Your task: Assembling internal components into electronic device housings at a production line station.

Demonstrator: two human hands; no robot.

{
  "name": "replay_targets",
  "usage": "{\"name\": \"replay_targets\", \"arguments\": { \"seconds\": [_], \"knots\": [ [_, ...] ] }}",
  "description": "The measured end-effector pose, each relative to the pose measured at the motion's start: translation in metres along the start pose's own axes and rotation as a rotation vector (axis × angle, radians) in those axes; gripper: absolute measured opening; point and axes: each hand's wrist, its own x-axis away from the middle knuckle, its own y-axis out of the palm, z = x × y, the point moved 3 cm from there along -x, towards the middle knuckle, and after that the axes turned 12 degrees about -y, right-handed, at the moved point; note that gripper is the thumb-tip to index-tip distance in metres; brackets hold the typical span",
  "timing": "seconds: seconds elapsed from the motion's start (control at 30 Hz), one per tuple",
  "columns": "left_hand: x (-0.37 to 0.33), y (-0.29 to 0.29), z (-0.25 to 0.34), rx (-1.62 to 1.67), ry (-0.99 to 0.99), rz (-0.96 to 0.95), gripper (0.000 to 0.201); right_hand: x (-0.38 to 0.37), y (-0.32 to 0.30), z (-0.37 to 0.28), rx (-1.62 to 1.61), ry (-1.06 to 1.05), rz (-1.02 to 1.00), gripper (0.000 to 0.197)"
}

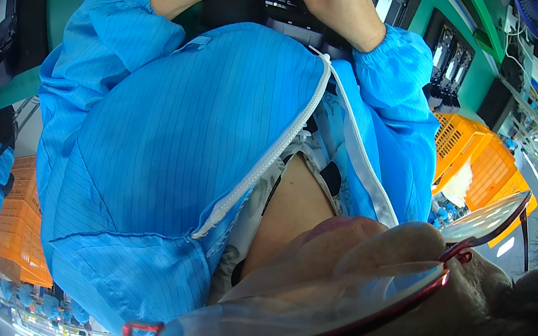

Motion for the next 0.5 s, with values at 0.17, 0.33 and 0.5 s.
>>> {"name": "replay_targets", "arguments": {
  "seconds": [0.17,0.33,0.5],
  "knots": [
    [0.001,0.004,-0.001,0.019,0.013,0.001,0.057,-0.001,0.002,-0.002,0.026,-0.013,-0.013,0.01],
    [-0.002,0.005,-0.001,0.011,0.02,-0.008,0.057,-0.002,0.0,-0.002,0.048,-0.025,-0.049,0.011],
    [-0.002,0.006,-0.001,0.006,0.032,0.004,0.056,-0.007,0.003,-0.011,0.224,-0.094,-0.147,0.006]
  ]
}}
